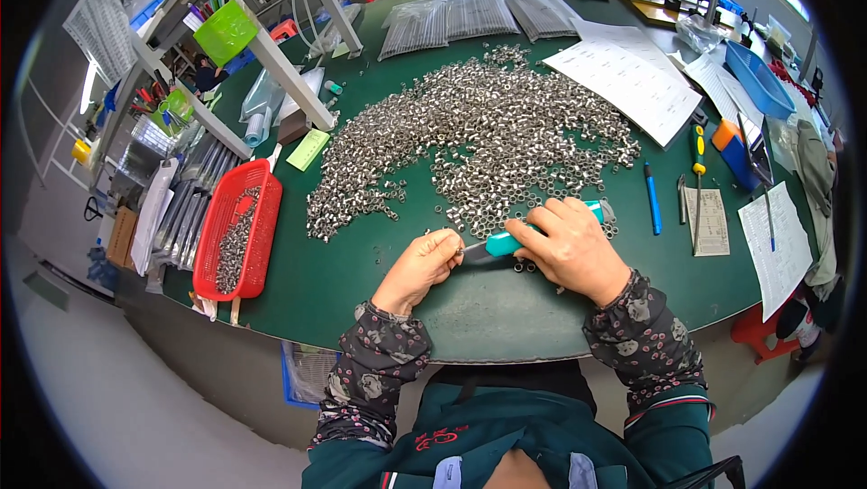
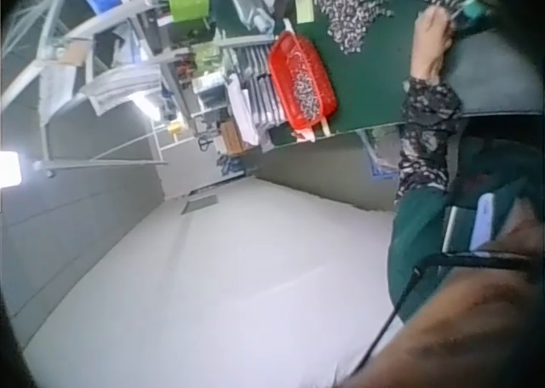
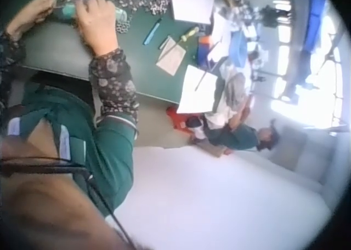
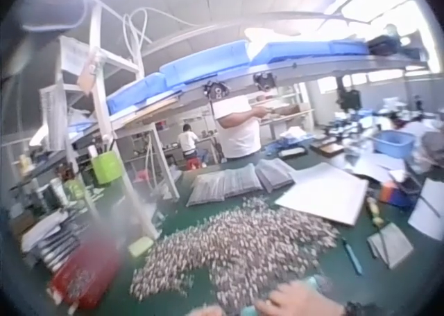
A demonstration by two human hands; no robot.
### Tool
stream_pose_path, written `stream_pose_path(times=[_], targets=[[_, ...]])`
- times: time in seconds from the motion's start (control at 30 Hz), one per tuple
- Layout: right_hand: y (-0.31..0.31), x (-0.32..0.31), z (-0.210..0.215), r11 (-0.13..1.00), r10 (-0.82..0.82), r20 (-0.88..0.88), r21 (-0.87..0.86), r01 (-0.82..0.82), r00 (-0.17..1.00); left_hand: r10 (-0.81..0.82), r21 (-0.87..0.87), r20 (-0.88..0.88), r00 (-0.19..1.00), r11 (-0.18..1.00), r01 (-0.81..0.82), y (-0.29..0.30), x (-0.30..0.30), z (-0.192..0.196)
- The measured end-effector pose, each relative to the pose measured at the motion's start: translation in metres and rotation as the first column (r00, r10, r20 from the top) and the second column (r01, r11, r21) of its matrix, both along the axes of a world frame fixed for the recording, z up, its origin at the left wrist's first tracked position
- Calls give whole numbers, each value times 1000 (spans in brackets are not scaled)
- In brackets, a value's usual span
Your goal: Picking and sorting through a large pile of small metal hardware components on a workbench using a specialized tool.
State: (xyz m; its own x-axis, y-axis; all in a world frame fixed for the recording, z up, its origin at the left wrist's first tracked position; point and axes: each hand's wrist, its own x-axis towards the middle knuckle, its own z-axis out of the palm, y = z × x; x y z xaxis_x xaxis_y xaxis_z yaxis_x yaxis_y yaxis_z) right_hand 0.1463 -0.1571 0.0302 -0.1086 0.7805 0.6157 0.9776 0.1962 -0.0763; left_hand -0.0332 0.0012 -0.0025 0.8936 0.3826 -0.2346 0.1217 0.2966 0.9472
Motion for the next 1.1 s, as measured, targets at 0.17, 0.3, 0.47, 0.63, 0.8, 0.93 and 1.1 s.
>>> stream_pose_path(times=[0.17,0.3,0.47,0.63,0.8,0.93,1.1], targets=[[1,4,3,999,-3,108,34,-1,994,-54,24,-58,997,998,56,-5,0,5],[0,3,10,999,-24,145,49,17,989,-93,62,-112,989,993,100,-6,1,7],[-1,1,13,993,-53,181,111,33,982,-86,8,-59,995,996,86,-5,2,1],[-3,4,9,997,-56,52,49,53,997,97,-130,76,992,988,-87,-4,4,-1],[-3,-2,-5,995,-70,-233,-80,53,970,208,-249,224,952,957,-150,-5,6,0],[-3,-11,-4,981,-117,-343,-188,55,932,237,-245,243,941,953,-177,-5,6,-1],[-1,-13,-6,970,-142,-413,-238,44,900,267,-124,255,929,962,-243,-7,9,-4]])
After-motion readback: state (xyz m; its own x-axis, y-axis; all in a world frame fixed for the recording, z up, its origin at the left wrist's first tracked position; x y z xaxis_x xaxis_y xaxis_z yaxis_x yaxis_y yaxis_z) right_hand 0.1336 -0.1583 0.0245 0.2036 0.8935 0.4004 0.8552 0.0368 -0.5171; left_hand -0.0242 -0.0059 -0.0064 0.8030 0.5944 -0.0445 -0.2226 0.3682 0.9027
